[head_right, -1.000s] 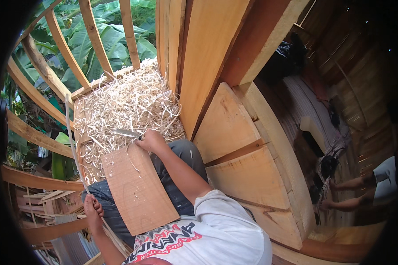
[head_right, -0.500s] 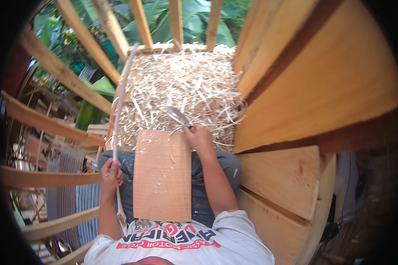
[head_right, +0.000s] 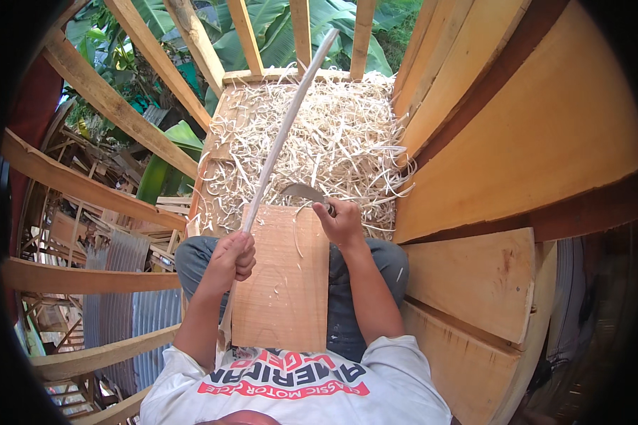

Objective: The person sits on the floor of a wooden structure and uses a curved knife to shave a long, thin wooden stick. They repeatedly scrape the stick against a flat wooden board placed on their lap, producing wood shavings that accumulate on the board.

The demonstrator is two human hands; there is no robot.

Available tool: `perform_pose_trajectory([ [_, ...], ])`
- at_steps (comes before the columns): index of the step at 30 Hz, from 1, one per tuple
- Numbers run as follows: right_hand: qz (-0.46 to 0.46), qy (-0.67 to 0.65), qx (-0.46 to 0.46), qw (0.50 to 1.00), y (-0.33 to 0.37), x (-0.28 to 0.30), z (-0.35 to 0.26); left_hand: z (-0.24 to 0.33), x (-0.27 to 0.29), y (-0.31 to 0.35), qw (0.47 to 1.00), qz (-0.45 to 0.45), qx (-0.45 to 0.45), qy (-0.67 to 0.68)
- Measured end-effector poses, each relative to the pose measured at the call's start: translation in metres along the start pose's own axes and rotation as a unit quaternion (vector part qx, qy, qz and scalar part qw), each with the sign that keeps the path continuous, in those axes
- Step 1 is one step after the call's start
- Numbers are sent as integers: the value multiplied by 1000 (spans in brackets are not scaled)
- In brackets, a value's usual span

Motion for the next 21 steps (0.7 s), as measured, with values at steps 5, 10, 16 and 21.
perform_pose_trajectory([
  [5, -32, -20, 63, 997, 4, 1, -23, -17, -14, -15, 997, -64, 41, 22],
  [10, -20, 54, 82, 995, 9, -3, -25, -22, -13, -20, 999, 13, 30, -38],
  [16, 12, 176, 47, 983, 11, 5, -18, -5, -5, -14, 945, 144, -98, -277],
  [21, 54, 241, 57, 967, 9, 16, -22, 12, -17, -4, 886, 195, -146, -395],
])
Point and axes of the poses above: each hand's wrist, its own y-axis away from the middle knuckle, its own x-axis out of the back of the hand, z = x × y, the point moved 10 cm from there along -y, towards the middle knuckle, and after that the axes turned 3 degrees about x, right-handed, at the moved point
